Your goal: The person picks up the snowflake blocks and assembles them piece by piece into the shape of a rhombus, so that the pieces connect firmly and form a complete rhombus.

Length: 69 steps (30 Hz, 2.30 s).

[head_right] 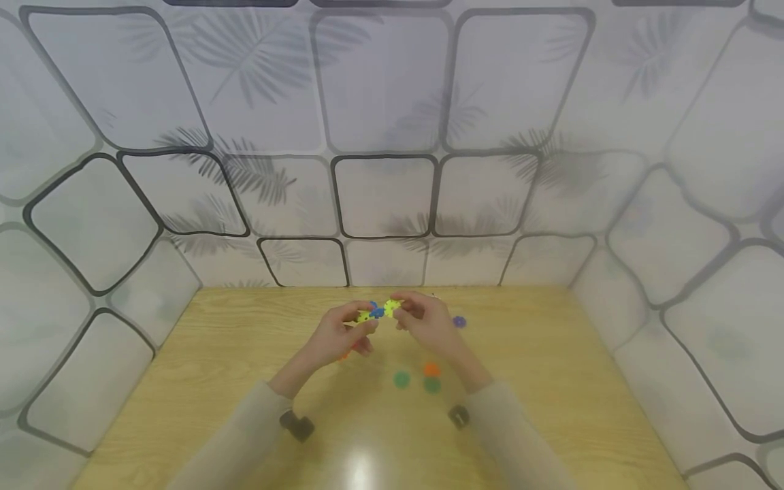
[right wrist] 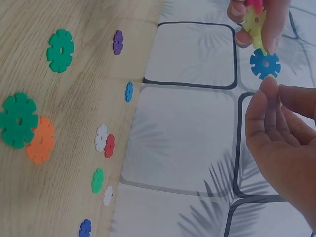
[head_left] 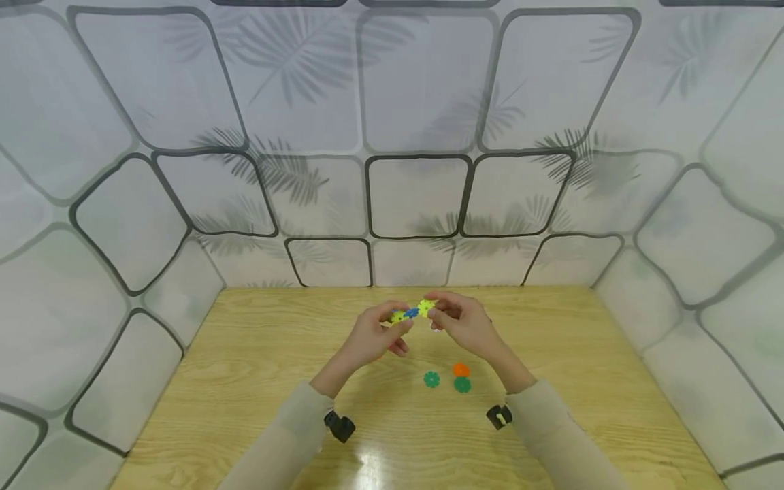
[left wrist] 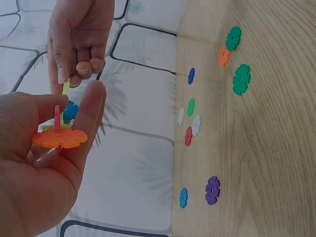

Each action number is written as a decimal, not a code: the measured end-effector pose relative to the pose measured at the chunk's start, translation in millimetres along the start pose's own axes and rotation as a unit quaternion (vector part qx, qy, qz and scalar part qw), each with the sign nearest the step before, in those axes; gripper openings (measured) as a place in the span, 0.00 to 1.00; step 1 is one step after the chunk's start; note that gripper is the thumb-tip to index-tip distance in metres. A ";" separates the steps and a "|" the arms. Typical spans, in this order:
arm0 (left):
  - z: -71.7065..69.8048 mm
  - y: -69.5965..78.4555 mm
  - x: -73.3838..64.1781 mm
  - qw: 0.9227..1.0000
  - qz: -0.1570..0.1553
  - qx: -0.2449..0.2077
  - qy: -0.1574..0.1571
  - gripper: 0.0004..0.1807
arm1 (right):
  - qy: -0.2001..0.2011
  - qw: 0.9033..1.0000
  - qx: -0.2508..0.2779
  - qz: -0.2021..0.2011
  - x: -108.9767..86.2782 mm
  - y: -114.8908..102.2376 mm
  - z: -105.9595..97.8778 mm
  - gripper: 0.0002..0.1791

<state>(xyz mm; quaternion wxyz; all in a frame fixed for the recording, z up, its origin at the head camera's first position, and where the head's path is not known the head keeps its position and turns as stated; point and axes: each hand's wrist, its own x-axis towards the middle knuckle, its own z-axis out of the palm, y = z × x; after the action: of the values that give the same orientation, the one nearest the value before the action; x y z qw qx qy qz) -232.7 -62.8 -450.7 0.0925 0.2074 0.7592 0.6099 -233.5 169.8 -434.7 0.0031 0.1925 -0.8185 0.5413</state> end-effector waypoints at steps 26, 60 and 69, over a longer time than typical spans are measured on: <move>4.4 -2.4 -0.6 1.000 -0.009 -0.009 0.011 0.21 | 0.018 1.000 -0.018 -0.005 -1.3 1.7 11.0 0.17; 3.3 -3.5 0.0 1.000 0.011 -0.014 0.006 0.19 | -0.016 1.000 -0.007 0.003 2.1 -0.3 2.2 0.17; 6.1 -5.5 -1.5 1.000 0.008 -0.017 0.016 0.20 | -0.018 1.000 -0.021 0.003 2.9 -4.1 4.7 0.17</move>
<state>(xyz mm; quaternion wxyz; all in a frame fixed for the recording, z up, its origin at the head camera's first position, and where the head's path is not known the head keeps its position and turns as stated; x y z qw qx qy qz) -230.1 -59.0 -457.6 0.0794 0.2021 0.7482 0.6269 -233.9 163.3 -432.4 -0.0094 0.1993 -0.8301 0.5207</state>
